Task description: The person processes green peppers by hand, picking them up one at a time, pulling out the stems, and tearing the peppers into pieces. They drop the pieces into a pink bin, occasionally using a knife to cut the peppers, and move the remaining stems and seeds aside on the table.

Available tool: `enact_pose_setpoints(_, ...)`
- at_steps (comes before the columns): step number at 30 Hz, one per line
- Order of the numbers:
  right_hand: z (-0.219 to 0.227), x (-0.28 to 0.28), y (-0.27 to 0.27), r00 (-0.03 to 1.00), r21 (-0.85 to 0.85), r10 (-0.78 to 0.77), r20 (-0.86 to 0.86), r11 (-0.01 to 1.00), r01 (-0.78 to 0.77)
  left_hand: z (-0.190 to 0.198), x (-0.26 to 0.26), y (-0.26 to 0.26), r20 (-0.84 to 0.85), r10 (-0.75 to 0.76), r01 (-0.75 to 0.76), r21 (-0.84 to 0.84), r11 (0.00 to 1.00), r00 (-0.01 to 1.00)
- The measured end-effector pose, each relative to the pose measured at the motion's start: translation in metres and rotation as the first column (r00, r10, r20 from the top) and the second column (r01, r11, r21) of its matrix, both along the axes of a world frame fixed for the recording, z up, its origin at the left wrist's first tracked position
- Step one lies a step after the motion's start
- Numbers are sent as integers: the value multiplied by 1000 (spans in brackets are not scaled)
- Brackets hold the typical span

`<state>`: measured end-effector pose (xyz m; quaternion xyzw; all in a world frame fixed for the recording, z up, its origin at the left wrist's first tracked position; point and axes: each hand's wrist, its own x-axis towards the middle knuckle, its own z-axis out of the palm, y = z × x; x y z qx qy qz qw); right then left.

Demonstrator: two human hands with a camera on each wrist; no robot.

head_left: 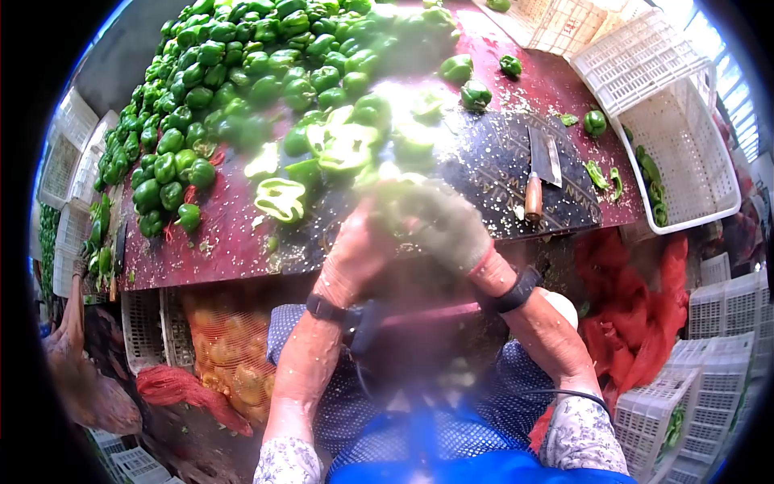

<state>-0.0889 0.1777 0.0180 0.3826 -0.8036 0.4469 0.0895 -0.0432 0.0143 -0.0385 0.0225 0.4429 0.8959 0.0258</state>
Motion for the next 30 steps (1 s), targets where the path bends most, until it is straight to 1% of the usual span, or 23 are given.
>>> enact_pose_setpoints(1,-2,0,-2,995,-24,60,77,998,-58,-4,-5,1,24,-29,21,278,960,999)
enact_pose_setpoints(2,-9,-5,-3,994,10,75,76,997,-76,-4,-7,1,-33,44,-46,-54,998,998)
enact_pose_setpoints(3,-17,-9,-5,993,-34,80,89,996,-77,-3,-9,-2,-114,94,-130,-372,919,989)
enact_pose_setpoints(4,-24,-13,-8,991,-77,84,102,994,-76,-3,-8,-3,-142,101,-159,-495,854,985)
enact_pose_setpoints(5,-31,-14,-7,984,-82,89,151,994,-77,-3,-8,-4,-170,106,-189,-608,771,980)
enact_pose_setpoints(7,-41,-16,-7,956,-65,99,275,994,-84,-6,-5,-4,-117,95,-144,-545,826,989)
enact_pose_setpoints(9,-37,-14,-8,938,16,91,335,995,-102,-6,-4,-4,-82,84,-114,-491,864,993)
enact_pose_setpoints(10,-33,-14,-8,946,73,83,314,991,-111,-4,-4,-6,-14,62,-63,-344,937,998)
enact_pose_setpoints(11,-28,-13,-9,953,130,76,292,984,-119,1,-3,-8,49,30,-21,-184,983,998)
enact_pose_setpoints(12,-26,-12,-11,946,46,93,311,993,-112,7,1,-10,-14,27,-30,-302,953,1000)
enact_pose_setpoints(14,-26,-4,-11,927,-118,130,353,989,-94,12,4,-11,12,3,-1,-150,989,1000)
enact_pose_setpoints(16,-26,4,-11,900,-195,172,401,976,-100,19,7,-10,40,14,-13,-28,1000,999)
enact_pose_setpoints(17,-26,7,-10,886,-233,191,423,968,-97,21,9,-12,30,16,-11,-155,988,999)
enact_pose_setpoints(18,-24,8,-10,838,-258,221,499,961,-99,23,9,-15,20,15,-9,-278,960,1000)
enact_pose_setpoints(19,-23,9,-10,782,-281,249,571,955,-99,24,12,-13,1,24,-22,-350,937,1000)
enact_pose_setpoints(21,-34,12,-8,785,-247,228,575,964,-99,29,17,-8,-38,41,-54,-486,872,998)
enact_pose_setpoints(22,-49,9,-9,848,-195,182,497,976,-95,25,15,-7,-100,61,-108,-579,808,993)
enact_pose_setpoints(23,-50,9,-11,876,-179,158,455,980,-84,23,15,-6,-166,74,-166,-661,732,983)
enact_pose_setpoints(24,-51,10,-12,902,-163,133,412,984,-71,25,16,-4,-148,63,-145,-654,743,987)
enact_pose_setpoints(26,-46,12,-14,903,-206,126,411,978,-43,19,14,-4,-31,57,-65,-519,852,998)
enact_pose_setpoints(28,-16,16,-13,733,-378,267,626,926,-15,25,14,-3,79,37,-7,-360,933,996)
enact_pose_setpoints(29,-7,17,-12,624,-454,345,702,891,19,38,18,-1,131,21,16,-272,962,991)
enact_pose_setpoints(30,-14,9,-10,636,-404,312,705,915,0,45,19,-1,180,-1,34,-179,983,984)
